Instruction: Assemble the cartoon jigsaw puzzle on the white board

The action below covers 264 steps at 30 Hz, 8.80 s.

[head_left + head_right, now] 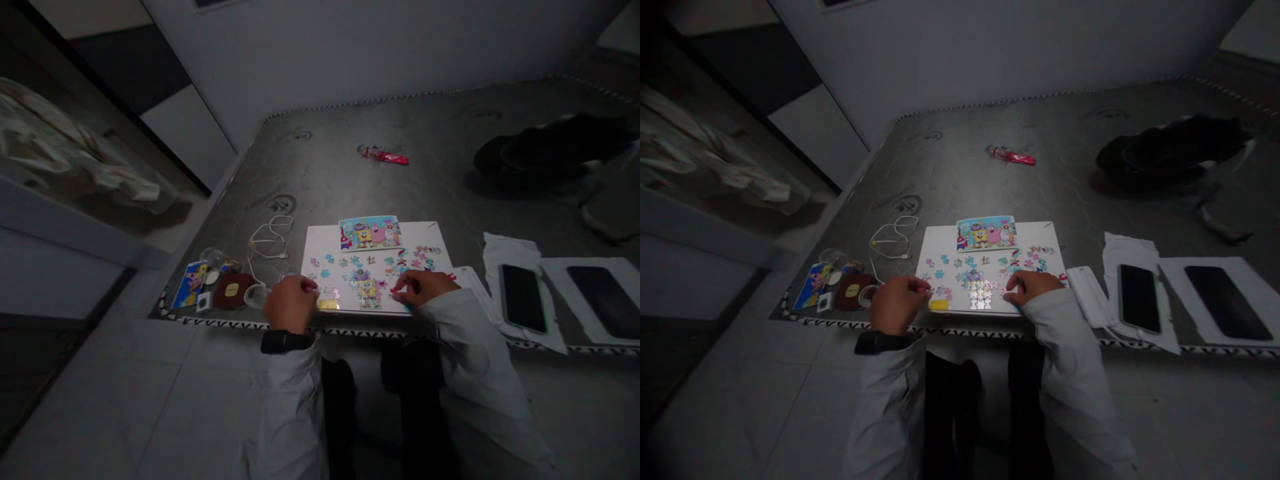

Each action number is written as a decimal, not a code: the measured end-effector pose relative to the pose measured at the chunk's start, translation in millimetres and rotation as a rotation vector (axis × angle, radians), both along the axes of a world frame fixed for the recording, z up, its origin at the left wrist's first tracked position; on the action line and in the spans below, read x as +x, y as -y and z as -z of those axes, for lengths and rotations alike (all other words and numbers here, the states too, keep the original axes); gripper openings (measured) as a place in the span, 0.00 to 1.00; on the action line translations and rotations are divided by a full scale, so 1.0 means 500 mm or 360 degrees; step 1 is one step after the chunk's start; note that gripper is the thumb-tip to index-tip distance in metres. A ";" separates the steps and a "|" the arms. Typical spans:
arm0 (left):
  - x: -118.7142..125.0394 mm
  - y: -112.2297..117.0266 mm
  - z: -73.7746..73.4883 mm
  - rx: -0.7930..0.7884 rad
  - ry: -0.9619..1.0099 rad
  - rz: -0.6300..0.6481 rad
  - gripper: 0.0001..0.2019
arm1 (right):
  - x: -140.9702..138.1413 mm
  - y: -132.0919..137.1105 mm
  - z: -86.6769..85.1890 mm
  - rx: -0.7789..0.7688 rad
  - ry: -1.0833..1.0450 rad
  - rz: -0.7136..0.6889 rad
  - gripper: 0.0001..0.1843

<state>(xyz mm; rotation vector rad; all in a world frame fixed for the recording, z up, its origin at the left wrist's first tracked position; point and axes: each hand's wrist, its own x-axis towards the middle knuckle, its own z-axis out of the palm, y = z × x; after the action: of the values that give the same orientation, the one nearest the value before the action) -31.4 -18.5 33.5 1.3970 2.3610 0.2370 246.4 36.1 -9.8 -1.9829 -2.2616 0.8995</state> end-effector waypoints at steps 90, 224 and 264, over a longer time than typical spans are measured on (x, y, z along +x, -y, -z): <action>0.120 -0.060 0.088 0.0684 0.0132 0.0040 0.09 | -0.038 0.004 -0.004 0.0238 -0.0019 -0.0193 0.15; 0.068 -0.061 0.074 0.1039 0.0257 0.0153 0.10 | 0.002 -0.026 0.061 0.0663 -0.0031 0.0323 0.10; 0.067 -0.064 0.059 0.0595 0.1006 0.0510 0.13 | -0.142 0.032 -0.018 0.0556 -0.1105 0.0399 0.08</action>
<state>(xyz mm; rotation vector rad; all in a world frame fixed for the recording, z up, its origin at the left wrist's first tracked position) 2.1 13.4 4.1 1.5444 1.6051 0.9127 175.7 20.2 -0.6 -1.4524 -1.6103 0.9002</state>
